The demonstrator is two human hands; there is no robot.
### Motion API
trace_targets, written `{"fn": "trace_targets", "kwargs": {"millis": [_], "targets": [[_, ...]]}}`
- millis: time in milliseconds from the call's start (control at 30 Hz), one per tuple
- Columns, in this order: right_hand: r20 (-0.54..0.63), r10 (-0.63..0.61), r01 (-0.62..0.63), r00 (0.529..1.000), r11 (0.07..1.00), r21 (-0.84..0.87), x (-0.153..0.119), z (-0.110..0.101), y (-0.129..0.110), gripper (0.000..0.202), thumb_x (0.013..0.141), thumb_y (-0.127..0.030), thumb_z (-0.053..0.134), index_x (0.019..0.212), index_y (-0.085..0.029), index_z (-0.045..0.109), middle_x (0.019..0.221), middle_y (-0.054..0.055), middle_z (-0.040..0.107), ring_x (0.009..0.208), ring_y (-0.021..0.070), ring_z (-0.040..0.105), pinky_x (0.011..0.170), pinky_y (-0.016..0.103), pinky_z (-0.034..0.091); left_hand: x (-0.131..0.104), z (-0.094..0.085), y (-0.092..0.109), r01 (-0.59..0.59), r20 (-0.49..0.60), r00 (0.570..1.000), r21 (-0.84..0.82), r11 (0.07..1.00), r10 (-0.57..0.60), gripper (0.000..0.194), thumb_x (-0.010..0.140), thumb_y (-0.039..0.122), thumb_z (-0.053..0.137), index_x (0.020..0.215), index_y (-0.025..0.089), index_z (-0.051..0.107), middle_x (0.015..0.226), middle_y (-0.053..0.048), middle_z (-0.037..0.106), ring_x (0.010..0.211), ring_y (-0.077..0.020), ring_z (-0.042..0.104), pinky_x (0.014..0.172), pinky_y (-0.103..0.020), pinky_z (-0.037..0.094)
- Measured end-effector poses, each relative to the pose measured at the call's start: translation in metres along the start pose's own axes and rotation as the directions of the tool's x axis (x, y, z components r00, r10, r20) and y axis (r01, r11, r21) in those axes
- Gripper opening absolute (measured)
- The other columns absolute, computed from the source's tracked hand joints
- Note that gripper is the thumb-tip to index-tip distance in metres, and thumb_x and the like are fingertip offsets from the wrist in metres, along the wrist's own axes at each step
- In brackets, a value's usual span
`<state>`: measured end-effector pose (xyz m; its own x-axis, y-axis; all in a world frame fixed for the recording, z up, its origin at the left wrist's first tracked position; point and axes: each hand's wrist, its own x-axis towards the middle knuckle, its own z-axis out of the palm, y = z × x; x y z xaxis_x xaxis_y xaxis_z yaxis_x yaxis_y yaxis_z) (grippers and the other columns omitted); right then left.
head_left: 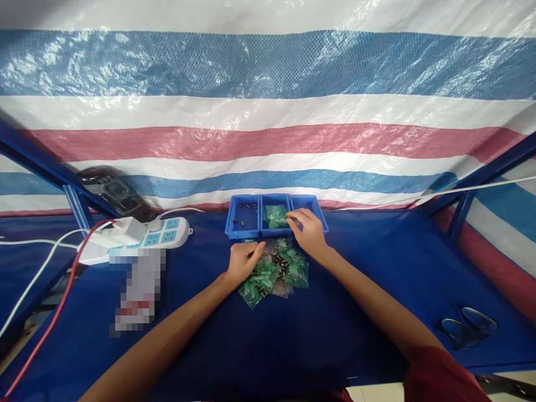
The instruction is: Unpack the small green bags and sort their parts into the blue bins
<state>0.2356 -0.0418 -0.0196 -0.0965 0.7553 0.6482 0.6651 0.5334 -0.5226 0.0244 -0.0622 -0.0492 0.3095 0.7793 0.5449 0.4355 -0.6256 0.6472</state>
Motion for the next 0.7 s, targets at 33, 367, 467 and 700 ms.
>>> {"fn": "trace_targets", "kwargs": {"millis": [33, 367, 467, 700], "targets": [[-0.001, -0.011, 0.011, 1.0, 1.0, 0.006, 0.0, -0.001, -0.001, 0.017, 0.091, -0.022, 0.047, 0.095, -0.018, 0.063, 0.089, 0.007, 0.064, 0.083, 0.0202, 0.056, 0.076, 0.032, 0.045, 0.0, 0.0, 0.0, 0.0, 0.002, 1.0, 0.003, 1.0, 0.0, 0.049, 0.089, 0.031, 0.047, 0.044, 0.015, 0.05, 0.039, 0.002, 0.043, 0.038, -0.0081, 0.043, 0.046, -0.022, 0.036], [0.575, -0.148, 0.235, 0.805, 0.969, -0.079, -0.016, 0.008, -0.018, 0.008, 0.08, -0.023, 0.065, 0.087, -0.018, 0.063, 0.079, 0.004, 0.06, 0.061, 0.014, 0.055, 0.05, 0.025, 0.033, 0.0, 0.0, -0.002, 0.005, -0.013, 1.0, 0.038, 0.999, -0.004, 0.046, 0.089, 0.032, 0.046, 0.047, 0.015, 0.052, 0.039, 0.003, 0.044, 0.038, -0.0078, 0.042, 0.045, -0.022, 0.034], [0.601, -0.15, 0.292, 0.785, 0.945, -0.147, -0.021, 0.013, -0.021, 0.011, 0.082, -0.024, 0.063, 0.091, -0.016, 0.063, 0.084, 0.006, 0.059, 0.059, 0.0136, 0.054, 0.048, 0.026, 0.032, 0.0, 0.0, -0.001, 0.002, -0.018, 1.0, 0.051, 0.999, -0.001, 0.047, 0.089, 0.032, 0.046, 0.046, 0.015, 0.052, 0.039, 0.003, 0.044, 0.038, -0.0078, 0.042, 0.045, -0.022, 0.034], [0.463, -0.222, 0.292, 0.858, 0.952, -0.086, -0.021, 0.01, -0.027, 0.02, 0.091, -0.019, 0.043, 0.08, -0.016, 0.059, 0.077, 0.005, 0.056, 0.062, 0.0129, 0.053, 0.053, 0.024, 0.035, 0.002, -0.006, 0.008, 0.056, -0.103, 0.993, 0.02, 0.998, -0.054, 0.022, 0.089, 0.031, 0.048, 0.092, 0.016, 0.064, 0.089, -0.006, 0.066, 0.06, -0.0108, 0.056, 0.06, -0.024, 0.045]]}}
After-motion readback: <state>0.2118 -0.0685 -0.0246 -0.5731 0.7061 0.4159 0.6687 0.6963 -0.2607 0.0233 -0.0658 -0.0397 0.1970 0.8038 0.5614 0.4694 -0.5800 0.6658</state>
